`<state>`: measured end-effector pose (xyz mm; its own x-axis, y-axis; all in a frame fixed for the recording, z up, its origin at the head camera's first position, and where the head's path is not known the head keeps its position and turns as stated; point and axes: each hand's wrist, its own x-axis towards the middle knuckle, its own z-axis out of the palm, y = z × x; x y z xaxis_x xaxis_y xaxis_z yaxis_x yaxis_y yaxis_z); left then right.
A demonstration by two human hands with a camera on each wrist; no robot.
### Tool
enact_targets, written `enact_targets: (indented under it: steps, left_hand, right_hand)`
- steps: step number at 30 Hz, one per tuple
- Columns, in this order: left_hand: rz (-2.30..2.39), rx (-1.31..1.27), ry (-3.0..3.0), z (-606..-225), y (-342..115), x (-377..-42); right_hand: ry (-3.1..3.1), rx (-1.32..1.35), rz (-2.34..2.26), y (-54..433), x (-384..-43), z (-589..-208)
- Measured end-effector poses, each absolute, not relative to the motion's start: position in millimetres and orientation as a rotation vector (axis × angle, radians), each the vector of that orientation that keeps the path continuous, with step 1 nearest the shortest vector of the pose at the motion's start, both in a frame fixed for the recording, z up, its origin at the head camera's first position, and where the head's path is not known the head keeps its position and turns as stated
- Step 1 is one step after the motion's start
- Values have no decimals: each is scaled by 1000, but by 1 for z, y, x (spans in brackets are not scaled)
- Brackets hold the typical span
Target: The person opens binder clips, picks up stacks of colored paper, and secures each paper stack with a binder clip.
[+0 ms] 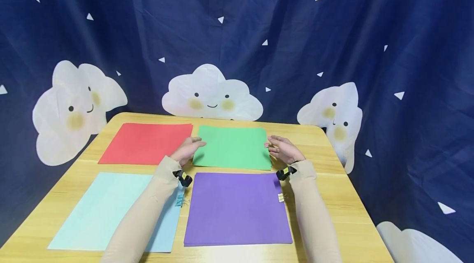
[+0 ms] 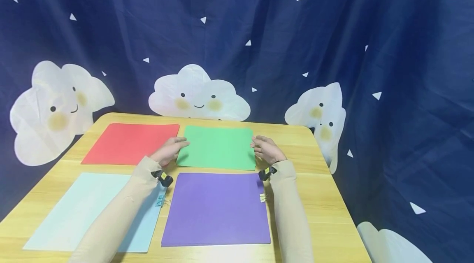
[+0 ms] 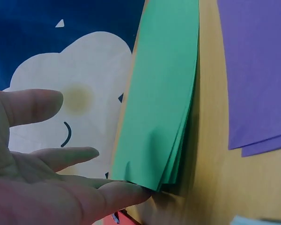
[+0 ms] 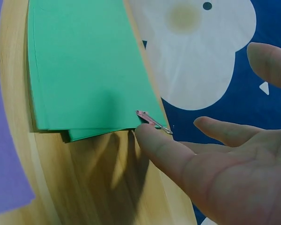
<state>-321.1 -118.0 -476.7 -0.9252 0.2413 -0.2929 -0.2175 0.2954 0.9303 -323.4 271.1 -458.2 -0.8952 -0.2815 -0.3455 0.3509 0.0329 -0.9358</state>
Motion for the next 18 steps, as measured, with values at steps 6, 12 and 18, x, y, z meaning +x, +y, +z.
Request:
enact_targets:
  steps: [6, 12, 18]
  left_hand:
    - [1634, 59, 2261, -475, -123, -318]
    - [1608, 101, 2469, -470, -132, -300]
    - [1488, 163, 2794, -464, -140, -275]
  right_hand:
    - [1935, 65, -1903, 268, -321, -456]
    - [2241, -24, -1826, 259, -301, -448]
    - [2611, -157, -1666, 241, -264, -439]
